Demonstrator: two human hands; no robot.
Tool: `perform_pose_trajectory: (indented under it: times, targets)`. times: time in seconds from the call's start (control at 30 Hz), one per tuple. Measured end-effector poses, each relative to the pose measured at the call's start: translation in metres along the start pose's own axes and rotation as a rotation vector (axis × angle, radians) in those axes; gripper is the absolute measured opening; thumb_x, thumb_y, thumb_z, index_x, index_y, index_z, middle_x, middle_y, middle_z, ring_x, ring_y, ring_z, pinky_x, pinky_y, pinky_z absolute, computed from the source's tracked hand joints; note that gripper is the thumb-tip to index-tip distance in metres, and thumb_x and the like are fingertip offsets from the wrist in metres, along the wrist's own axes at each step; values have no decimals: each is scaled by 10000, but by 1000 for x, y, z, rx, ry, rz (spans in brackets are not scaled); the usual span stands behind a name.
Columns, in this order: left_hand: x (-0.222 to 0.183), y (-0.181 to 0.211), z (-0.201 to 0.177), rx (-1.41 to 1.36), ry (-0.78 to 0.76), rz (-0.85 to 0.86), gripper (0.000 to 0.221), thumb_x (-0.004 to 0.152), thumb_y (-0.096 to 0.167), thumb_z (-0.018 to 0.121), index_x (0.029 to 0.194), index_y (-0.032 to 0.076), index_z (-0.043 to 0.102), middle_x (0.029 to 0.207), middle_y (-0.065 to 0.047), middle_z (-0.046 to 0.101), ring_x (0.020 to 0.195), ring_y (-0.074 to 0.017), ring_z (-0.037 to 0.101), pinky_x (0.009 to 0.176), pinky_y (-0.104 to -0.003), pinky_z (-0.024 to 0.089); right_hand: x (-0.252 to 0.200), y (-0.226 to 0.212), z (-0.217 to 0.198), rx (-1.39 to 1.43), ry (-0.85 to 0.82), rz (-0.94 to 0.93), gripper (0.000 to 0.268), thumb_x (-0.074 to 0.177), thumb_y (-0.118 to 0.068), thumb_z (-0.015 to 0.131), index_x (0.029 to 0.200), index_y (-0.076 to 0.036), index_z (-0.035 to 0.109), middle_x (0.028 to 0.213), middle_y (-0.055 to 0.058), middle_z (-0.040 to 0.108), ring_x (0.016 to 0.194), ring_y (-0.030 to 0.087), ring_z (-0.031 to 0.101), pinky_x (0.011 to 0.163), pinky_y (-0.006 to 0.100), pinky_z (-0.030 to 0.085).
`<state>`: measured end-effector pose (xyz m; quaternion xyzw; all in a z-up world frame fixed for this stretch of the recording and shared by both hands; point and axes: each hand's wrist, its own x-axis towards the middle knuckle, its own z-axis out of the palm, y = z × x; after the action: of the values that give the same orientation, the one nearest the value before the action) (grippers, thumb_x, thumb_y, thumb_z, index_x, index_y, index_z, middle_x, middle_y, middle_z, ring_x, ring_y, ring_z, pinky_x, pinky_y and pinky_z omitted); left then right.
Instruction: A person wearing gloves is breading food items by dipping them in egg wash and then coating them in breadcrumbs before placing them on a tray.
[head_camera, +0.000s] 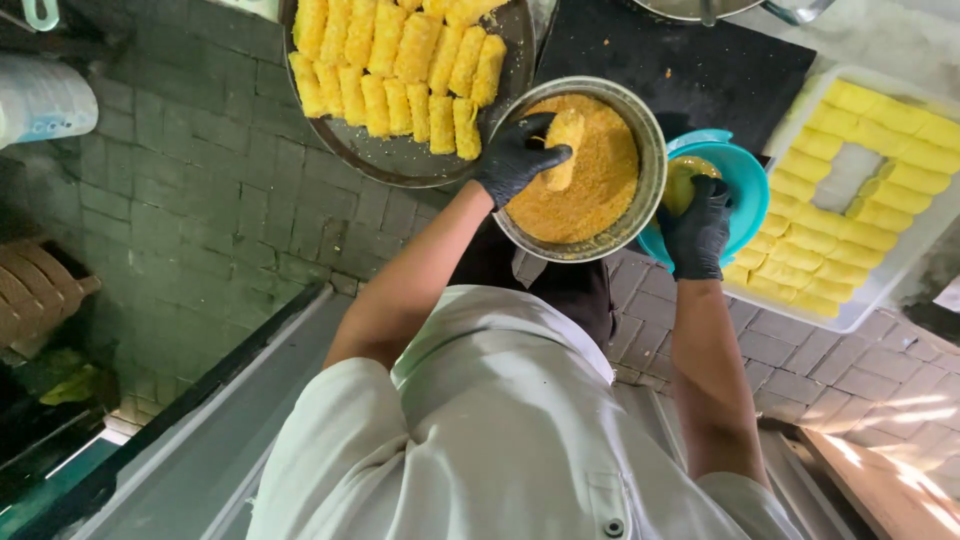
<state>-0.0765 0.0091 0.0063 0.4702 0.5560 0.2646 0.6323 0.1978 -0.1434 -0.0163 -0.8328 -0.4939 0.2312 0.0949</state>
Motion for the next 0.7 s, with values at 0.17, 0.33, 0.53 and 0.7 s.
perform_pose_trajectory:
  times: [0.17,0.33,0.53,0.7]
  targets:
    - [-6,120,-93,207,56,-93,499,830,170,765,1282,86,568,1209,-95,701,1093,-258,720,920,-315,688,7,-6,10,62,-19,19,448,911,-291,687,1285,-98,530,1172,208,599,940,453,584,772,578,471]
    - [90,22,-150,557,293,-1,435,764,266,773,1158,122,657,1101,-46,694,1011,-238,641,856,-325,547,9,-26,-17,368,-127,29,347,861,-133,710,1176,-2,647,1101,177,683,956,349,622,830,464,492]
    - [141,-35,-159,1144,333,-60,671,823,502,764,1344,161,514,1294,-105,572,1177,-371,543,903,-496,490,12,-15,-36,986,-438,738,430,906,-180,580,1325,-91,547,1136,99,660,963,227,642,800,335,569]
    - [147,-63,-159,1284,350,164,766,673,619,866,1218,177,558,1078,-135,648,943,-394,643,700,-540,559,16,15,-4,421,-500,435,200,940,-166,535,980,-84,713,928,127,705,767,235,660,597,379,547]
